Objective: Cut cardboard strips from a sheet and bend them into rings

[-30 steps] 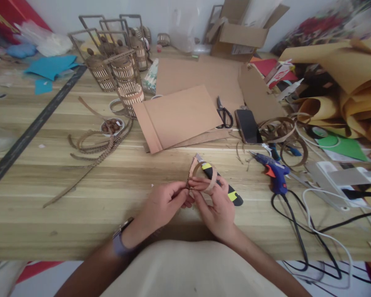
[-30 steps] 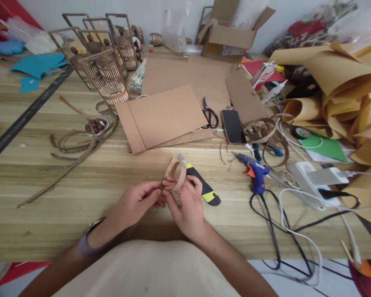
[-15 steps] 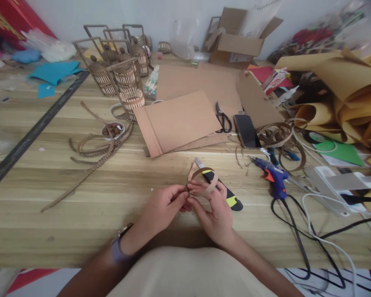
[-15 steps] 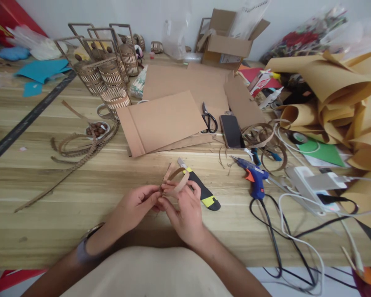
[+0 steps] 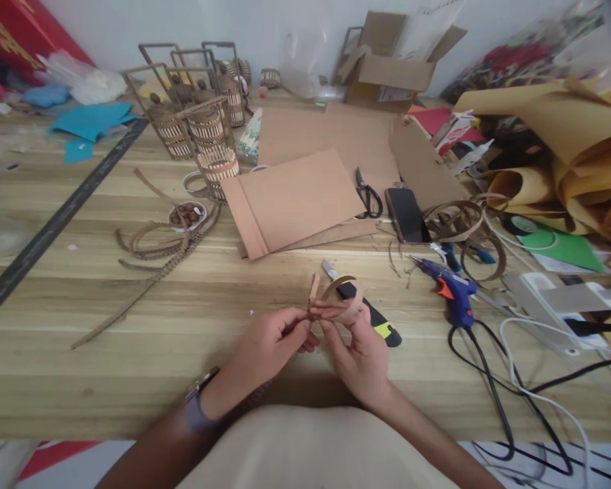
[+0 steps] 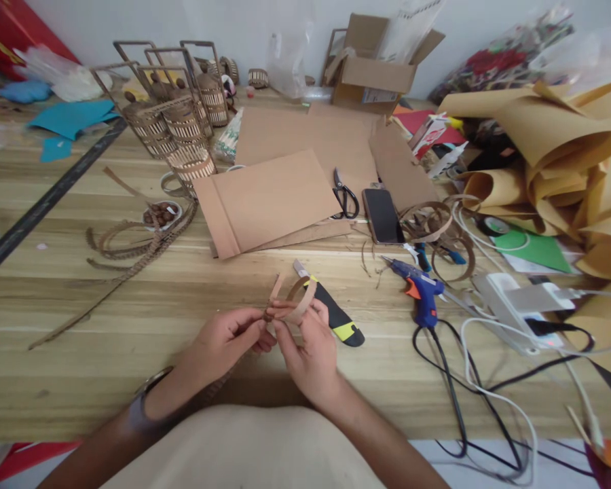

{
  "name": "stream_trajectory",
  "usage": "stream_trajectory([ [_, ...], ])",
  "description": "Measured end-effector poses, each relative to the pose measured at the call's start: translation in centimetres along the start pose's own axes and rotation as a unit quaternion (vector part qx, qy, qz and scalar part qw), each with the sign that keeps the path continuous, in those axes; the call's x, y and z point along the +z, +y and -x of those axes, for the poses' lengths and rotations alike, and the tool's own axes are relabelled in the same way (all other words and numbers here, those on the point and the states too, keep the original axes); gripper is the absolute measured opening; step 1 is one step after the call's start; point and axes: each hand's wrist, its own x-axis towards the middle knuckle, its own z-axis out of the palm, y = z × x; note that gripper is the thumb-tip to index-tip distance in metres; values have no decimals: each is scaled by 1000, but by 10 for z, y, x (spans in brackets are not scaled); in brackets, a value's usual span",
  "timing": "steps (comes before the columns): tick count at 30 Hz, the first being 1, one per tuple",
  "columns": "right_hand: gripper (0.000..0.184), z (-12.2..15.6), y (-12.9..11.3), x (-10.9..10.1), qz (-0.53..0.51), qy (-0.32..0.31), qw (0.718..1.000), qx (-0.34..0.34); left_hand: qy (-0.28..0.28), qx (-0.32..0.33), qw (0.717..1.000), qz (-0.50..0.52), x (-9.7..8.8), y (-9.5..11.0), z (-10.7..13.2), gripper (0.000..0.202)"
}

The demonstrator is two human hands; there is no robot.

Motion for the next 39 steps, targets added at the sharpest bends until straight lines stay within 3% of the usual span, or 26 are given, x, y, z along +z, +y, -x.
stream_trajectory([
  [14, 10, 0, 2, 2, 53, -4, 996, -70, 24, 3, 999, -21, 3, 3, -3, 32],
  [23, 10, 2, 1, 3, 51, -8, 997, -64, 31, 15, 999, -18, 4, 0, -1, 28],
  [32, 10, 1, -1, 1, -6, 24, 999, 40, -2, 14, 1000, -1, 1, -3, 0, 28],
  [39, 12, 2, 1, 1, 16, -17, 1000, -19, 8, 10, 1000, -22, 2, 1, -1, 34],
])
